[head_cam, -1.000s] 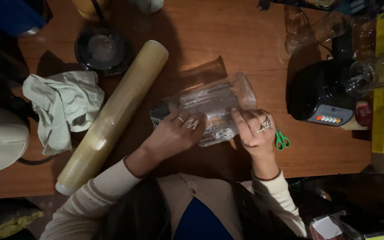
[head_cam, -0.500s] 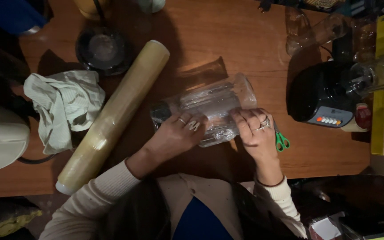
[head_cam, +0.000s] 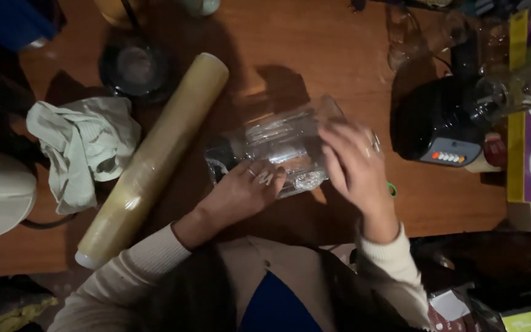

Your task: Wrapping a blender jar with plastic wrap.

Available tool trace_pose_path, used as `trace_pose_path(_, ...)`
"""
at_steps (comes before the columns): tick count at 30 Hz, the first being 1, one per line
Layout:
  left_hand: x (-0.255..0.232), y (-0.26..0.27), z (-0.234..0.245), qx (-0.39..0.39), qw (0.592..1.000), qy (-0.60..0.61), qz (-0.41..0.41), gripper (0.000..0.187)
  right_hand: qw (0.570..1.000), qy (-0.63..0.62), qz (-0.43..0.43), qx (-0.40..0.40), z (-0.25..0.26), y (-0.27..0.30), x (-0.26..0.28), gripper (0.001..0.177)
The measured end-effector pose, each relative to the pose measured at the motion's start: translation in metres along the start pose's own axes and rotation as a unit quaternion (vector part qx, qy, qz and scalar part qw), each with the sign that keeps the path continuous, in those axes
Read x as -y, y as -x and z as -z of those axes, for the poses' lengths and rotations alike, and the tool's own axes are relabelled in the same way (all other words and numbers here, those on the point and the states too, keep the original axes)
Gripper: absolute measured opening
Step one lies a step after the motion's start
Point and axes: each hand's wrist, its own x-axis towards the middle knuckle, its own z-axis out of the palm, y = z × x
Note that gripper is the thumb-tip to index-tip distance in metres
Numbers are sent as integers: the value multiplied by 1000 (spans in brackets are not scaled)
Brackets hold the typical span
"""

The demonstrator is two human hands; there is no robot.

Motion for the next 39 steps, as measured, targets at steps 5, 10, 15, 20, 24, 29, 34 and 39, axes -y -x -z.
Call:
trace_pose_path(5,0,12,8,167,985,24,34,32,967,-121,-34,220,-51,-65,-26,60)
trace_pose_path(10,0,0,4,79,996,1,43,9,939,-65,-43,334,-84,-77,-17,62)
trace_pose_path(15,-3,8,-6,13,999,-13,48,11,953,-33,22,301,-94,-44,-22,64)
trace_pose_path(20,1,19,-15,-12,996,70,47,4,962,127,27,240,-77,-23,8,61)
trace_pose_path(24,14,4,11,-28,972,211,96,11,965,113,5,238,-71,9,25,60)
trace_pose_path(29,38,-26,28,-13,971,166,171,26,991,96,38,86,-79,55,29,68)
trace_pose_path(34,30,4,-3,13,983,77,164,30,985,117,84,95,-67,75,22,58)
trace_pose_path(39,31,4,0,38,979,99,172,34,980,116,146,67,-57,78,18,43)
